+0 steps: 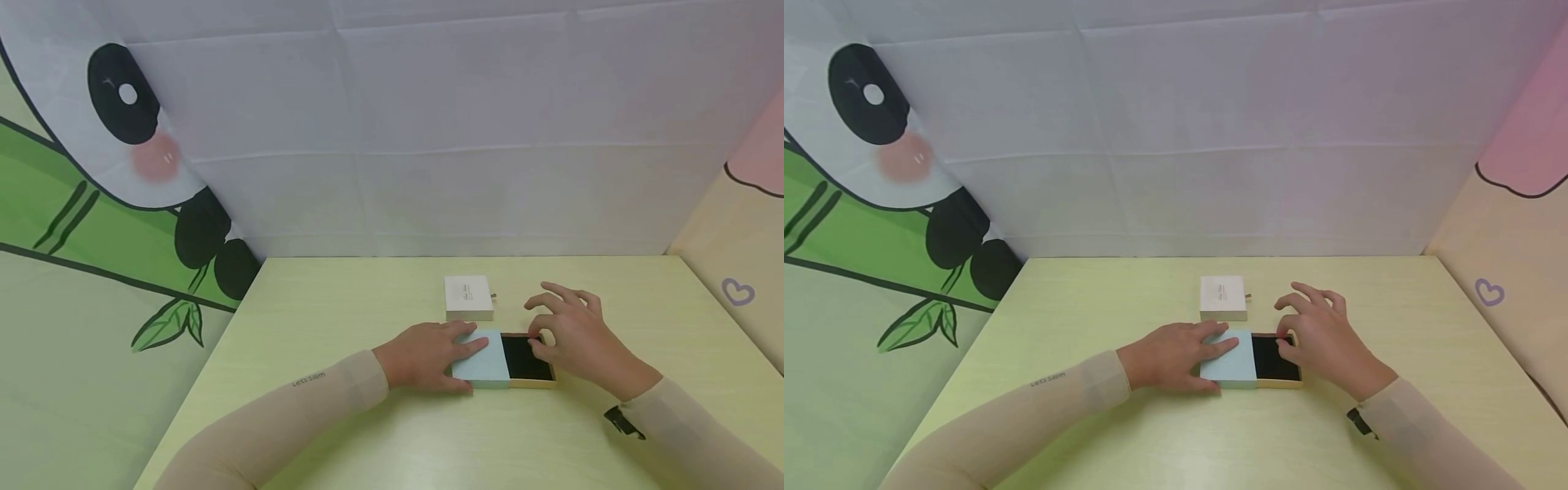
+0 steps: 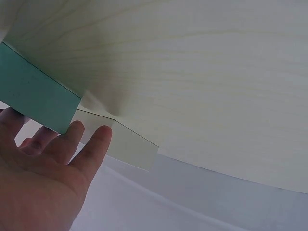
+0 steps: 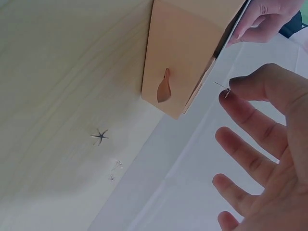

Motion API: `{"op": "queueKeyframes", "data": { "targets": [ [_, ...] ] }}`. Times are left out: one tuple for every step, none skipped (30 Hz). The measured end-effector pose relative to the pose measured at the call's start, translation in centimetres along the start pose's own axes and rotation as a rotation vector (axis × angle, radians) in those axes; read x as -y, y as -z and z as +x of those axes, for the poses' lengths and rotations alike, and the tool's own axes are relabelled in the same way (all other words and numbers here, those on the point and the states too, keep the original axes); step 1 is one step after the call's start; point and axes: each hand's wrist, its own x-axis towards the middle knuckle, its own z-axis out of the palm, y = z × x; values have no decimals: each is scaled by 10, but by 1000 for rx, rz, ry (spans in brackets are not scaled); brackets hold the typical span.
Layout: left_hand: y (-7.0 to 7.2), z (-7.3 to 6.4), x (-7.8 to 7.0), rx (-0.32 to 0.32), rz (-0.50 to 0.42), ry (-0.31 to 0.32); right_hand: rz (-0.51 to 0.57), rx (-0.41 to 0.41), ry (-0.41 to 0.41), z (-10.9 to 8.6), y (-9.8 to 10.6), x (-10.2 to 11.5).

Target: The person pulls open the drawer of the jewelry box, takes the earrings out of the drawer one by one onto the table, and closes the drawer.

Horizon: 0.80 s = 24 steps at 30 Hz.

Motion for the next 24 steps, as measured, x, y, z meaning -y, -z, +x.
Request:
{"op": "queueKeyframes", "data": {
  "targets": [
    [0, -1, 0, 2, -1, -1, 1, -1, -3, -1, 0, 1],
    [0, -2, -1, 3, -1, -1, 3, -2, -6, -2, 0, 2],
    [0, -3, -1, 3, 0, -1, 4, -4, -9, -3, 0, 3],
    [0, -4, -1, 5, -1, -1, 4, -5, -11, -4, 0, 4],
    [0, -4, -2, 6, -2, -1, 4, -6, -13, -5, 0, 5],
    [0, -5, -2, 7, -4, -1, 5, -8, -14, -6, -1, 6],
    [0, -6, -2, 7, -6, -2, 5, -9, -16, -7, -1, 7],
    [-1, -7, -2, 8, -7, -3, 4, -9, -19, -8, -1, 8],
    [-1, -8, -3, 8, -9, -4, 2, -9, -20, -9, -1, 8],
    [-1, -8, -3, 9, -12, -4, 1, -8, -20, -9, -1, 8],
    [-1, -8, -3, 9, -15, -5, 0, -6, -19, -9, -1, 9],
    [-1, -8, -3, 9, -18, -6, -1, -4, -19, -9, -1, 9],
    [-1, -8, -3, 8, -19, -6, -2, -3, -19, -9, -1, 9],
    [-1, -8, -3, 9, -19, -7, -2, -2, -19, -9, 0, 9],
    [-1, -8, -3, 7, -18, -8, -2, -1, -19, -9, 0, 9],
    [-2, -8, -2, 7, -17, -9, -2, -1, -19, -9, 0, 9],
    [-2, -8, -2, 6, -17, -8, -2, -2, -19, -9, 0, 9],
    [-2, -8, -2, 5, -14, -9, -2, -3, -19, -9, 0, 9],
    [-2, -8, -2, 4, -10, -8, -2, -4, -19, -9, 0, 9],
    [-2, -8, -2, 4, -10, -9, -1, -4, -19, -9, 0, 9],
    [-2, -8, -2, 4, -10, -8, 0, -4, -19, -9, 1, 9],
    [-2, -8, -2, 6, -10, -9, 1, -5, -19, -9, 1, 9],
    [-2, -8, -2, 7, -11, -7, 2, -5, -21, -9, 1, 9],
    [-2, -7, -2, 9, -10, -8, 3, -5, -23, -9, 1, 8]
  ]
}}
